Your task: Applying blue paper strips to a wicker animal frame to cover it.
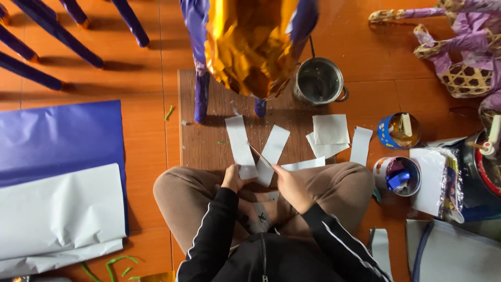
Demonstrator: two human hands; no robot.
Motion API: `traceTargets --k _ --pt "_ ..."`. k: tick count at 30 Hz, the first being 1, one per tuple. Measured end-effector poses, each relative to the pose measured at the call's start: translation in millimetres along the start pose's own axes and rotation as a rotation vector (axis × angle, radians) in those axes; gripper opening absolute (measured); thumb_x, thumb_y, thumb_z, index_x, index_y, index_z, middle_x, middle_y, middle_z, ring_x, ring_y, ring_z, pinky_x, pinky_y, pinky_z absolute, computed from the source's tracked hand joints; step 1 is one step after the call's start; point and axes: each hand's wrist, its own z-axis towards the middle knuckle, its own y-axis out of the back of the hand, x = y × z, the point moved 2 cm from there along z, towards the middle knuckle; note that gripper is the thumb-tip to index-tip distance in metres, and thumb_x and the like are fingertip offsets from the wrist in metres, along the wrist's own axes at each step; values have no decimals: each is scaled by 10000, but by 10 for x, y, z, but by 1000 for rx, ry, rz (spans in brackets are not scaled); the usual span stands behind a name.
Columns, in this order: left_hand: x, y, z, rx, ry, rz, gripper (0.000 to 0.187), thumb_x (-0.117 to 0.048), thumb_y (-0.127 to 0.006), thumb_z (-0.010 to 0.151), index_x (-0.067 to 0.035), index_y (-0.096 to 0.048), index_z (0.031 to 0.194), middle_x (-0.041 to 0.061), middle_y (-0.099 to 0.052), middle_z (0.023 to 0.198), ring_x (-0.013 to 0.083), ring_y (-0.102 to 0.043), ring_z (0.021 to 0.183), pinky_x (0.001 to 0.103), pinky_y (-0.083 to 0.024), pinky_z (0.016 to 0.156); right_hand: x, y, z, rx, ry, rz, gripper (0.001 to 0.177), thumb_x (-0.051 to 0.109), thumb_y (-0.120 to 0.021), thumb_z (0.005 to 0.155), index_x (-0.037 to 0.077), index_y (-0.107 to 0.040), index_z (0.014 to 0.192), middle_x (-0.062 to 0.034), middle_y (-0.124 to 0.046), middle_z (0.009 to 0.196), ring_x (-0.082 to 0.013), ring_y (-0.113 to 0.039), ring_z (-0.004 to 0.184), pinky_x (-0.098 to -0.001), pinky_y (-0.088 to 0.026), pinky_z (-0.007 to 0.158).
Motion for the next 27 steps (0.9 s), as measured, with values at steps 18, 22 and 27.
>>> traceTargets --k 18,22,27 --pt "143 178 344 25 12 18 640 -109 -423 984 2 -135 1545 318 -10 1564 621 -224 1349 815 -443 820 -189 -887 1249 -46 173 -129 549 3 -457 926 128 -472 1460 -237 -699 936 -341 -730 735 -444 -610 624" --pt "153 188 318 11 17 30 637 -139 -420 989 -1 -144 1546 314 -17 1575 613 -234 1354 813 -420 848 93 -866 1129 -53 254 -104 517 -14 -463 934 103 -464 1438 -285 -696 973 -397 -731 816 -502 -600 680" --pt "94 92 4 28 -35 80 630 -134 -458 980 35 -191 1524 314 -150 1527 585 -332 1315 793 -452 806 70 -718 909 -276 416 166 393 81 -561 938 162 -581 1322 -167 -687 1037 -377 -710 839 -462 -588 711"
